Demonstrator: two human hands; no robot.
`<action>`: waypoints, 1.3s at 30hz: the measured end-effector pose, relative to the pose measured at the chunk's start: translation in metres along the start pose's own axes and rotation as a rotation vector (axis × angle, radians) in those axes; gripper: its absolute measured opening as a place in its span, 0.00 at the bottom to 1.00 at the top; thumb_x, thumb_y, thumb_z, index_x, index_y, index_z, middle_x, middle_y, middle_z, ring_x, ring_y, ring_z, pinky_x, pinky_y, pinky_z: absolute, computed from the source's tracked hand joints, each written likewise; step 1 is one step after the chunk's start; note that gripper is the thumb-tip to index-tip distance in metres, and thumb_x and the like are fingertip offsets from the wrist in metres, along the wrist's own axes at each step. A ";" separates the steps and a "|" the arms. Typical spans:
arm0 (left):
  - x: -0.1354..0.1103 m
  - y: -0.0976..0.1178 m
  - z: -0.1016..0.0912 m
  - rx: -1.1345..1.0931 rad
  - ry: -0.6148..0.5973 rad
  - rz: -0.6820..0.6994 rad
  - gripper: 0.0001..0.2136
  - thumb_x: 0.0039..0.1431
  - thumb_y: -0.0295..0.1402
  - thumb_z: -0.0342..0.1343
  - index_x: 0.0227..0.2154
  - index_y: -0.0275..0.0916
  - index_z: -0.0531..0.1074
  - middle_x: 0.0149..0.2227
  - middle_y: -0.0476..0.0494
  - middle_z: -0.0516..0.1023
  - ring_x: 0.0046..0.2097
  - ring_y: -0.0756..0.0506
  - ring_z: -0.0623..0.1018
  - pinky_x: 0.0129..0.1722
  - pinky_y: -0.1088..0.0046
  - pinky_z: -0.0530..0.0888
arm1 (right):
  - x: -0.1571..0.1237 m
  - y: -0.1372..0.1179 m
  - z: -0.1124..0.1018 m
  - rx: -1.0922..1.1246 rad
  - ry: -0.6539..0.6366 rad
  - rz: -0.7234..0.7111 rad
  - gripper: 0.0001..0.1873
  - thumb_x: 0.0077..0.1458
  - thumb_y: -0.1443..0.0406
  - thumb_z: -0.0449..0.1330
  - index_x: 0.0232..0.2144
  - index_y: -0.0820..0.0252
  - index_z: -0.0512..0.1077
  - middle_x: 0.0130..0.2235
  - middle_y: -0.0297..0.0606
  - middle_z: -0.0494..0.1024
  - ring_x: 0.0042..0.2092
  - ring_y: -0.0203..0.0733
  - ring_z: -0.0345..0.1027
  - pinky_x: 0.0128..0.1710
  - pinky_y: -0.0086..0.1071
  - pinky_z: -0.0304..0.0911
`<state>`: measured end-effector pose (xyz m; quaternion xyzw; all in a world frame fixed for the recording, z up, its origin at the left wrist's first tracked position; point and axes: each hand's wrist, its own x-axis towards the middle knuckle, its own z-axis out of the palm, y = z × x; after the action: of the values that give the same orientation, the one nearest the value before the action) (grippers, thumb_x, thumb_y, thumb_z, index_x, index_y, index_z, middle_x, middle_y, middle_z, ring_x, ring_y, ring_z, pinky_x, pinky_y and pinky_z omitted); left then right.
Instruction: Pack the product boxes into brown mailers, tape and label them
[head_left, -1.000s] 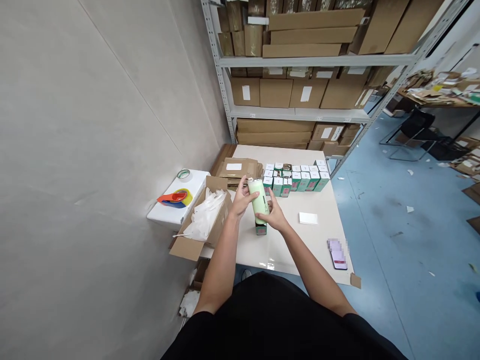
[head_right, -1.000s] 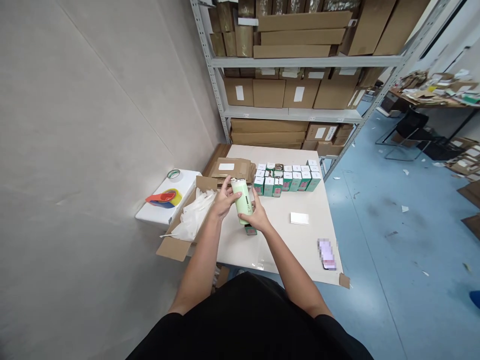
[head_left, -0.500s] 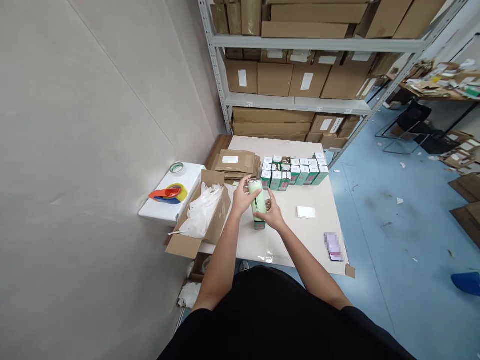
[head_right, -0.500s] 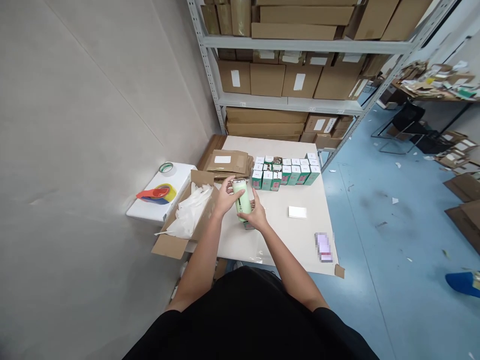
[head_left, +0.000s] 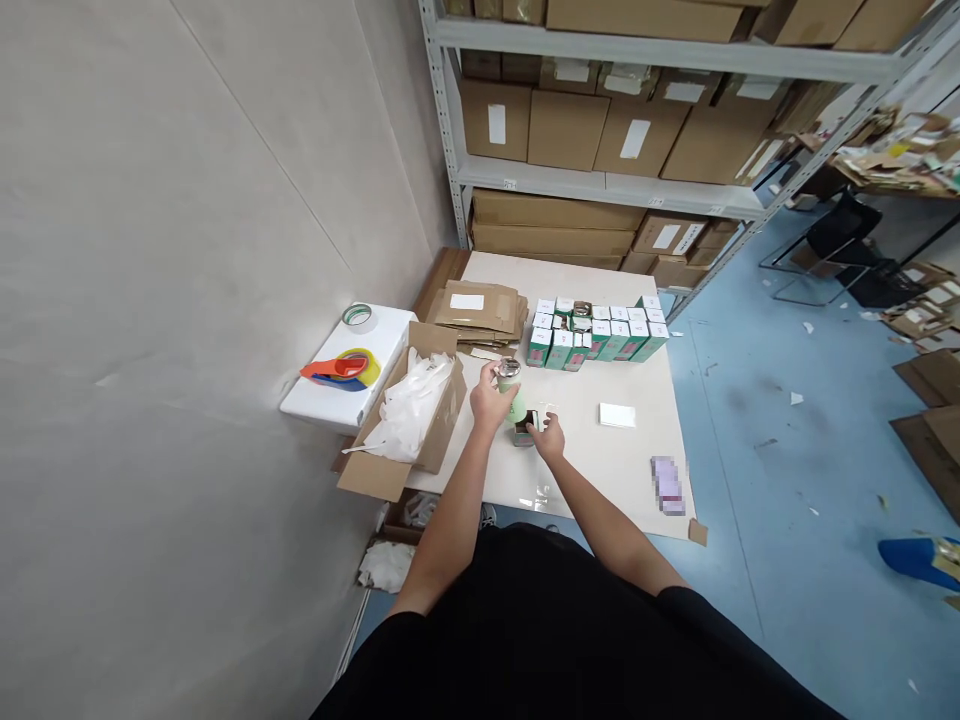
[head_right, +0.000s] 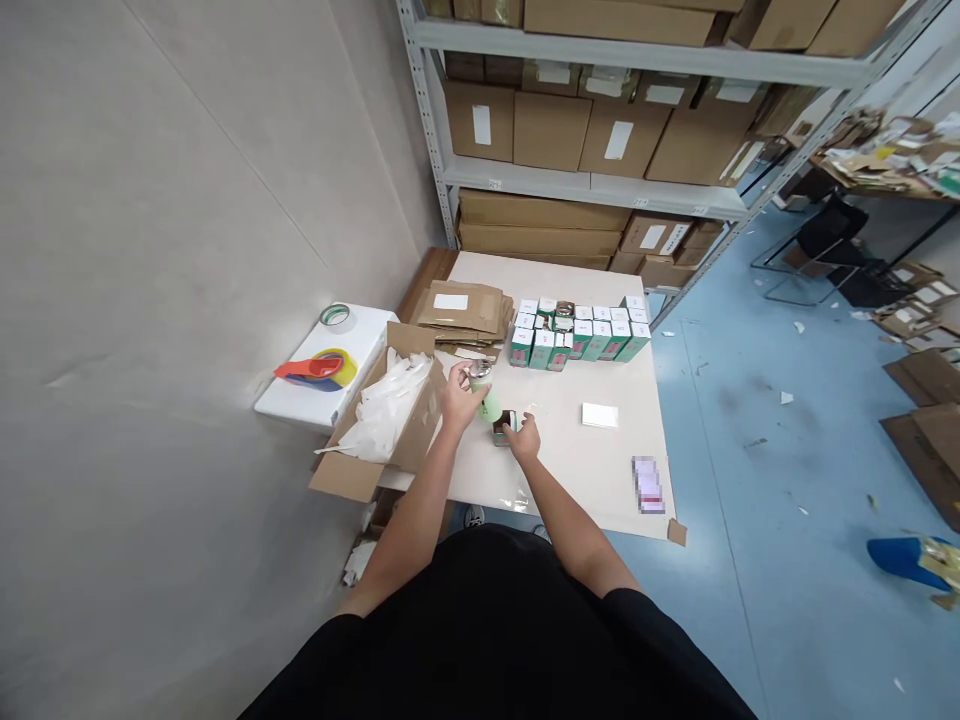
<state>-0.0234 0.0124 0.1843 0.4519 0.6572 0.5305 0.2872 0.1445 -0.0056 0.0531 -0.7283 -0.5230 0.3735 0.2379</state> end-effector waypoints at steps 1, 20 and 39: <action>-0.003 -0.003 0.003 -0.035 -0.007 -0.007 0.28 0.50 0.29 0.69 0.55 0.47 0.68 0.53 0.45 0.79 0.54 0.43 0.80 0.56 0.63 0.76 | 0.002 0.001 0.005 -0.029 0.011 0.008 0.24 0.51 0.55 0.64 0.50 0.57 0.71 0.48 0.45 0.80 0.46 0.50 0.75 0.43 0.36 0.66; -0.053 -0.092 0.032 0.288 -0.353 -0.079 0.24 0.54 0.29 0.67 0.52 0.45 0.66 0.45 0.44 0.81 0.49 0.40 0.82 0.49 0.65 0.75 | -0.002 0.025 0.020 0.205 0.084 0.040 0.19 0.55 0.47 0.54 0.23 0.53 0.67 0.27 0.37 0.78 0.35 0.45 0.73 0.36 0.33 0.64; -0.052 -0.156 0.022 0.229 -0.454 -0.195 0.36 0.49 0.26 0.66 0.62 0.42 0.61 0.54 0.37 0.76 0.49 0.41 0.81 0.51 0.63 0.75 | -0.020 0.025 0.034 0.446 0.121 0.084 0.23 0.51 0.46 0.59 0.39 0.57 0.72 0.41 0.41 0.80 0.45 0.47 0.73 0.50 0.39 0.67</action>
<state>-0.0274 -0.0294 0.0242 0.5234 0.6721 0.3078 0.4238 0.1283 -0.0340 0.0195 -0.7001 -0.3815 0.4449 0.4081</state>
